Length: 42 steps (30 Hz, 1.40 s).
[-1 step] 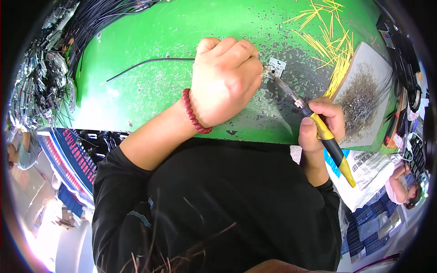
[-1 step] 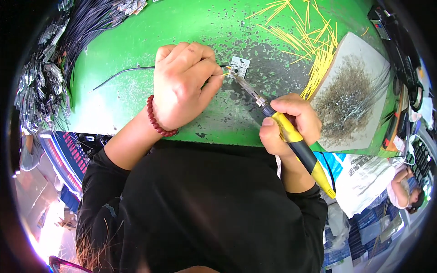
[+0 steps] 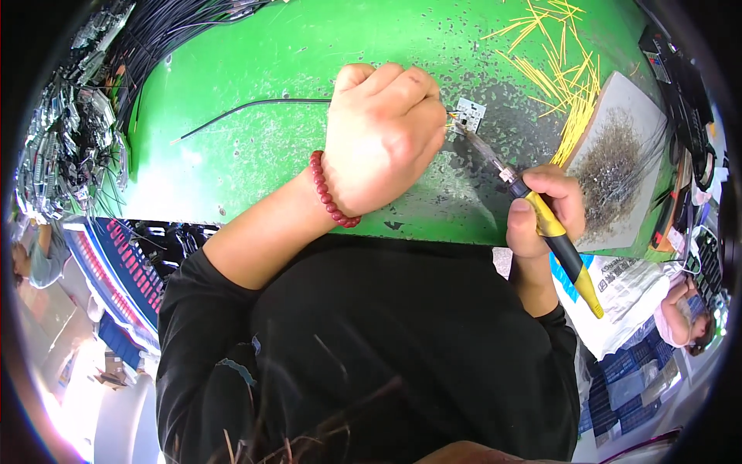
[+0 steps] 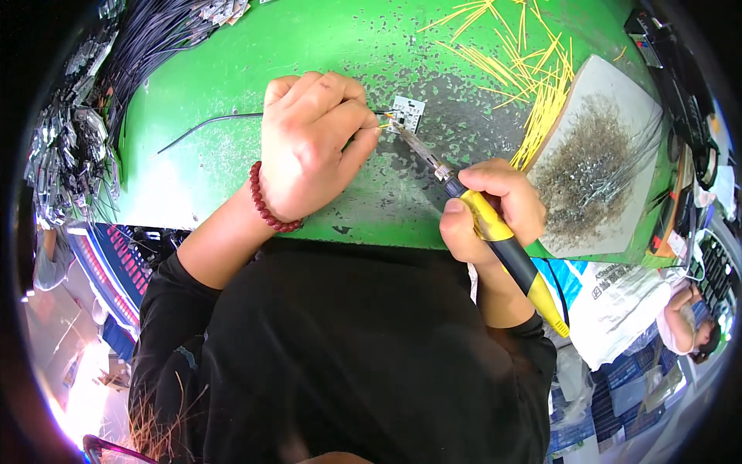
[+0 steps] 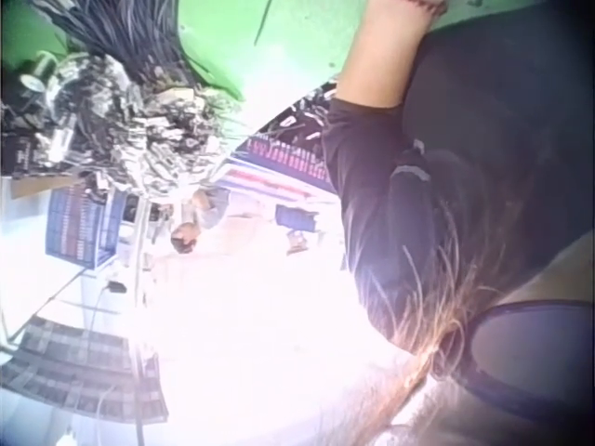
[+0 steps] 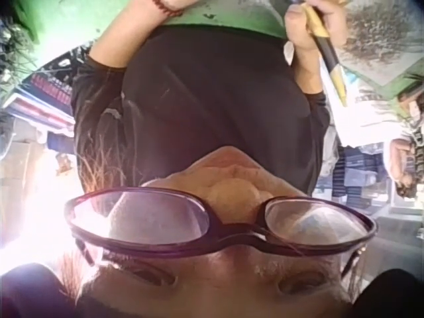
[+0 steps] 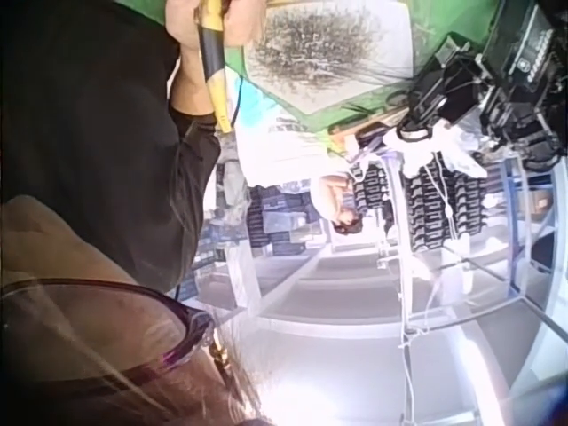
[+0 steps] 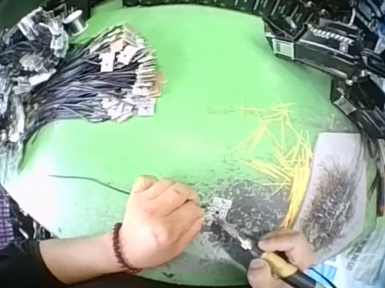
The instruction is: The person solders wires onto circuit boards using a soldering iron, then places the boards into plastic housings. They then solder more wires onto the boards within the housings and place the completed assemblies into a blue crate.
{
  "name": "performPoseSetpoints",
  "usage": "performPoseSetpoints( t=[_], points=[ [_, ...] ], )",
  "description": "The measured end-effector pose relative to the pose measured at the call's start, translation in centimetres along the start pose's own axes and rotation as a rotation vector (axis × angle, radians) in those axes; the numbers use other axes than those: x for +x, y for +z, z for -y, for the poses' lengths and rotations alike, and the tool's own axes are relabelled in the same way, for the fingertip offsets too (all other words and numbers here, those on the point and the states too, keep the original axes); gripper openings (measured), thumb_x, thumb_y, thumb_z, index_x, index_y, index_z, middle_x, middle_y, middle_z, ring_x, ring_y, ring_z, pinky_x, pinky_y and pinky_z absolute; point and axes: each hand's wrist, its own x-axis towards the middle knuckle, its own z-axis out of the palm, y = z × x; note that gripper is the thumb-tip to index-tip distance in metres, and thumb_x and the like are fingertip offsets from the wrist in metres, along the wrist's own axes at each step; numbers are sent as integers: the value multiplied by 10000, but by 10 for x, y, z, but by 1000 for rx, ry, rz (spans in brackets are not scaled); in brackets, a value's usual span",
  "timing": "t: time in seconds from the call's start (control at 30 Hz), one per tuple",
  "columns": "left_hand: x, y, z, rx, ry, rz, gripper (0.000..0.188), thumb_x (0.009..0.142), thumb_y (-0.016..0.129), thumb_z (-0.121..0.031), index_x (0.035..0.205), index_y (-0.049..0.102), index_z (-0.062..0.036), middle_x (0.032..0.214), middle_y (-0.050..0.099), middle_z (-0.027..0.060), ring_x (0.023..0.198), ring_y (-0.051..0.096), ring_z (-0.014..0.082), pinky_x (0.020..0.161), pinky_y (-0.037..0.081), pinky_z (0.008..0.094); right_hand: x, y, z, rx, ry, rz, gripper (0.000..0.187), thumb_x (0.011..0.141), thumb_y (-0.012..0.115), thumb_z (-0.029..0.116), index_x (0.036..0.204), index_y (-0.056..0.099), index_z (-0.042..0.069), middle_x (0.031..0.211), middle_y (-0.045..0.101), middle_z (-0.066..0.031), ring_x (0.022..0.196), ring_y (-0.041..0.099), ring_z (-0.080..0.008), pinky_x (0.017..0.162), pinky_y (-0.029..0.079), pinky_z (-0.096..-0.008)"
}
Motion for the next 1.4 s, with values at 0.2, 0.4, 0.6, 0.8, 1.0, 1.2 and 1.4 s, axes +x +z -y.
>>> performPoseSetpoints(
  t=[0.2,0.4,0.6,0.8,1.0,1.2,1.4],
  points=[
    [1,2,1,-6,19,-24,145,625,710,-56,686,593,-116,798,584,-17,711,554,163,698,366,317,-6,-6,4,46,25,-6,335,783,715,223,948,532,-3,786,581,-127,629,497,-142,565,394,-255],
    [4,1,-3,30,11,-9,145,620,711,-49,669,593,-117,792,584,-17,702,550,165,700,363,317,-9,-23,9,51,25,-101,370,804,719,268,957,515,0,793,564,-115,655,481,-139,601,381,-257],
    [11,-6,-11,-2,-23,54,141,629,730,-54,698,621,-112,795,596,-4,756,565,182,743,377,320,-19,-55,9,-25,-22,-288,347,801,703,254,931,513,-5,766,542,-110,667,478,-149,620,381,-270],
    [74,17,-23,-109,156,156,118,669,711,-73,732,611,-76,799,588,60,775,571,267,701,432,375,-23,-77,-1,-34,-27,-471,301,767,642,206,897,497,-23,718,522,-131,619,483,-161,585,393,-250],
    [108,51,-32,79,229,296,94,715,674,-126,716,604,-64,760,564,65,781,582,266,691,445,386,-33,-90,-2,-33,-40,-507,310,768,649,210,897,496,-27,714,519,-127,627,487,-159,589,390,-246],
    [99,66,-33,186,309,255,113,777,622,-134,758,542,-56,742,561,68,732,577,259,672,427,372,-44,-103,-4,-33,-12,-553,290,753,627,179,902,497,-33,714,514,-128,627,479,-157,599,387,-251],
    [94,21,-29,373,258,310,62,742,522,-49,784,507,-91,637,557,72,608,590,263,560,459,375,-64,-140,2,-20,64,-630,234,754,550,128,909,493,-38,721,500,-115,611,435,-136,574,366,-235]
  ],
)
